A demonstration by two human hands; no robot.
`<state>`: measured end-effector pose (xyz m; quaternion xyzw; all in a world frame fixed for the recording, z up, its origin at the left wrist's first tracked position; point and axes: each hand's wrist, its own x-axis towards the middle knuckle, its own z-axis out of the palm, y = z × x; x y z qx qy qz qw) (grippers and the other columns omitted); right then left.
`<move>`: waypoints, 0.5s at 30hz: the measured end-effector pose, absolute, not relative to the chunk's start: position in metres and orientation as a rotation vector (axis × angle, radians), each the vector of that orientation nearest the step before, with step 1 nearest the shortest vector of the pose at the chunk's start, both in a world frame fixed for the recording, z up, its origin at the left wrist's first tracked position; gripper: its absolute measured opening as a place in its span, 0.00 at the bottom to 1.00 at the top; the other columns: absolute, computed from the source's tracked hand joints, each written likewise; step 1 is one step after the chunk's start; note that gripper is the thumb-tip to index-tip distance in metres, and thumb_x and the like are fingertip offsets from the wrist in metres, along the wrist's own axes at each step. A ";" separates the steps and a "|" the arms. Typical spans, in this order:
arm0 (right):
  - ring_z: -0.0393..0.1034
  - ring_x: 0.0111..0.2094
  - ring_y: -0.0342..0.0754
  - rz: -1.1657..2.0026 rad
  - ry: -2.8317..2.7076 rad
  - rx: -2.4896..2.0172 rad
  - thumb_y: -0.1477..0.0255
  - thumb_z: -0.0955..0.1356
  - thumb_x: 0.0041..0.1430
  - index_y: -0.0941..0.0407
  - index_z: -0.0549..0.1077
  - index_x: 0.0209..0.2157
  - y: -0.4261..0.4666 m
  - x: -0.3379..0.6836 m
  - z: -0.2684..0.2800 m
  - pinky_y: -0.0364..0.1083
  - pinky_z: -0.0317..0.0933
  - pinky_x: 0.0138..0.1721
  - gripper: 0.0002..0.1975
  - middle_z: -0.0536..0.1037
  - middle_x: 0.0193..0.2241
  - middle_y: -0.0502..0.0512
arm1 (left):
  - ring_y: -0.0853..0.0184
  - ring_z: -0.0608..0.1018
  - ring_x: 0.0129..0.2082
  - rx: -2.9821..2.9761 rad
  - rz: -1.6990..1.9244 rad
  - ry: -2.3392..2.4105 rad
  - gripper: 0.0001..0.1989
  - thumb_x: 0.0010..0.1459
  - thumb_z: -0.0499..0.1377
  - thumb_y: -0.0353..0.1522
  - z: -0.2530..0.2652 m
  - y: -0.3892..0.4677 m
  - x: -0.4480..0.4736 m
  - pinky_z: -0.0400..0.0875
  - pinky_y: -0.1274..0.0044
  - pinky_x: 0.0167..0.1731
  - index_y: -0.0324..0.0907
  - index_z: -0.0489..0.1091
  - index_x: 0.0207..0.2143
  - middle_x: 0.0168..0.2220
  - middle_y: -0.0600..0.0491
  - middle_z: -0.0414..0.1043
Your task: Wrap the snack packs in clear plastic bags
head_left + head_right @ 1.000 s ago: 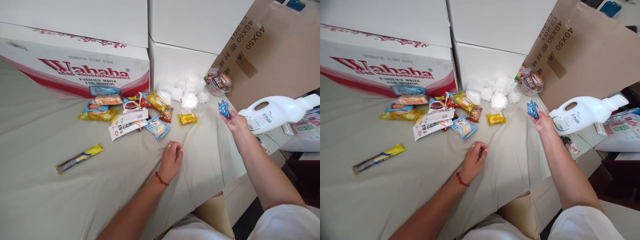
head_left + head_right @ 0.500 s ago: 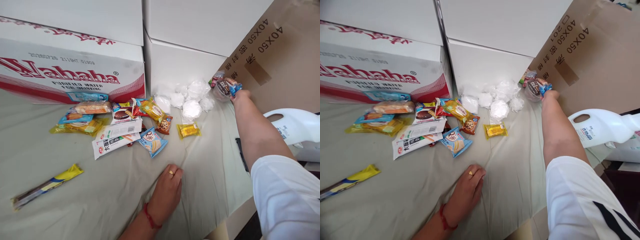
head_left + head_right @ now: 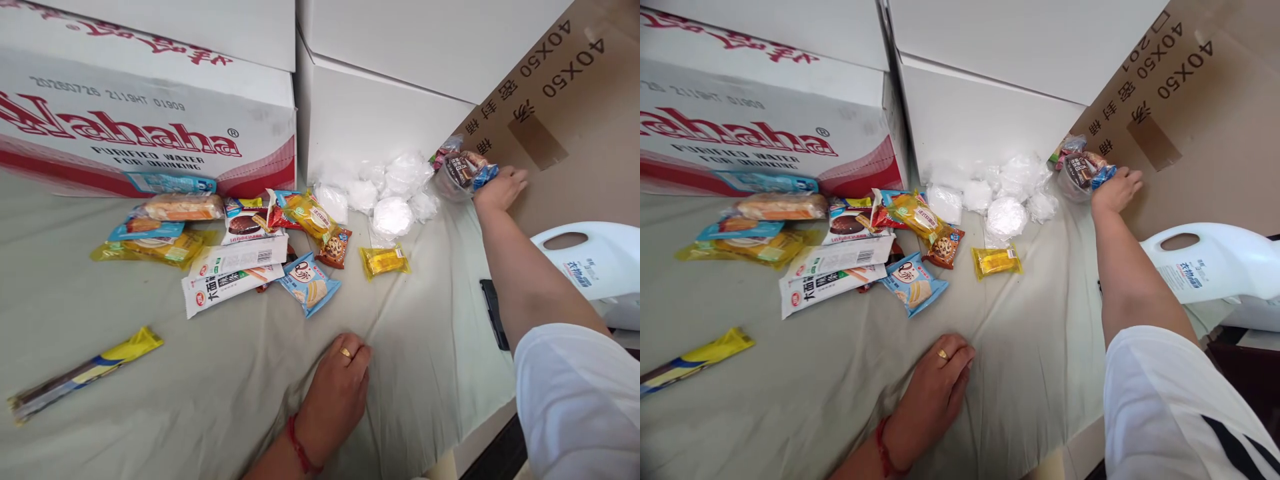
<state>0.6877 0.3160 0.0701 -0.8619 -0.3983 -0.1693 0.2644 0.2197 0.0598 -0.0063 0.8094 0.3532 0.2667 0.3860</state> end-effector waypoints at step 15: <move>0.56 0.59 0.62 -0.580 -1.318 -2.512 0.66 0.63 0.71 0.75 0.55 0.67 0.324 0.663 0.040 0.63 0.49 0.60 0.33 0.63 0.57 0.85 | 0.61 0.72 0.36 2.106 0.677 0.901 0.14 0.56 0.51 0.16 -0.004 0.060 0.220 0.72 0.69 0.35 0.43 0.68 0.34 0.36 0.49 0.71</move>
